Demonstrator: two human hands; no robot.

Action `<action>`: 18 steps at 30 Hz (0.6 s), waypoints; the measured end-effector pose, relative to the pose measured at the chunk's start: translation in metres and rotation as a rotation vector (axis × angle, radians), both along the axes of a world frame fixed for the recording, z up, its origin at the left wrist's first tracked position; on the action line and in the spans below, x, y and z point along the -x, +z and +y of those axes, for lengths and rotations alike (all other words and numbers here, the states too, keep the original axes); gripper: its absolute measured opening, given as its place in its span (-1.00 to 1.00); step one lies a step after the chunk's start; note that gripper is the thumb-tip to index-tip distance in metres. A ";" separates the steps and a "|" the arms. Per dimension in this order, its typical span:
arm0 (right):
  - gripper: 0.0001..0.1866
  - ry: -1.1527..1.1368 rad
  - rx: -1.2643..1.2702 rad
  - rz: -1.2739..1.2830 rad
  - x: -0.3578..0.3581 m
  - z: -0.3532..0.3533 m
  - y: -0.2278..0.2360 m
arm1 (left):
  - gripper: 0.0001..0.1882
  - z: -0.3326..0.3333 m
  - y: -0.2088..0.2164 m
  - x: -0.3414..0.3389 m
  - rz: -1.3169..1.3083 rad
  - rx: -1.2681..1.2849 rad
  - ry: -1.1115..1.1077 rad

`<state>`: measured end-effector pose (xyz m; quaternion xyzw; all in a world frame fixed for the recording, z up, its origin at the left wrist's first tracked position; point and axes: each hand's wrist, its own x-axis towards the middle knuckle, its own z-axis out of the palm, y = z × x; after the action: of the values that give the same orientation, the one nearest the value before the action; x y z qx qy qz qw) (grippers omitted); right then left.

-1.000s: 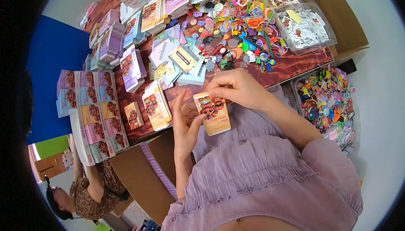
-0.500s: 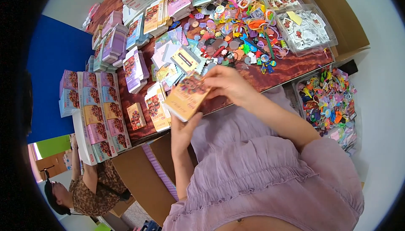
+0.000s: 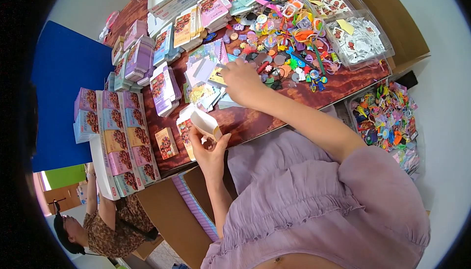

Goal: Picking up and sorting small colorful packaged items from a pile on a desk into organized stacks or containers.

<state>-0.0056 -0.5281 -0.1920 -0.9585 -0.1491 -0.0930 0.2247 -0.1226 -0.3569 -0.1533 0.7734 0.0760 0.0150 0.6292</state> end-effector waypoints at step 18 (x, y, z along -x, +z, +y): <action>-0.82 0.189 -0.111 0.390 0.042 -0.062 0.054 | -0.17 -0.021 0.006 -0.013 -0.214 -0.776 -0.329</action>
<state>-0.0473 -0.5900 -0.1381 -0.9261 -0.1868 0.1075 0.3095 -0.1091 -0.3779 -0.1476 0.9485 -0.1252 0.0218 0.2901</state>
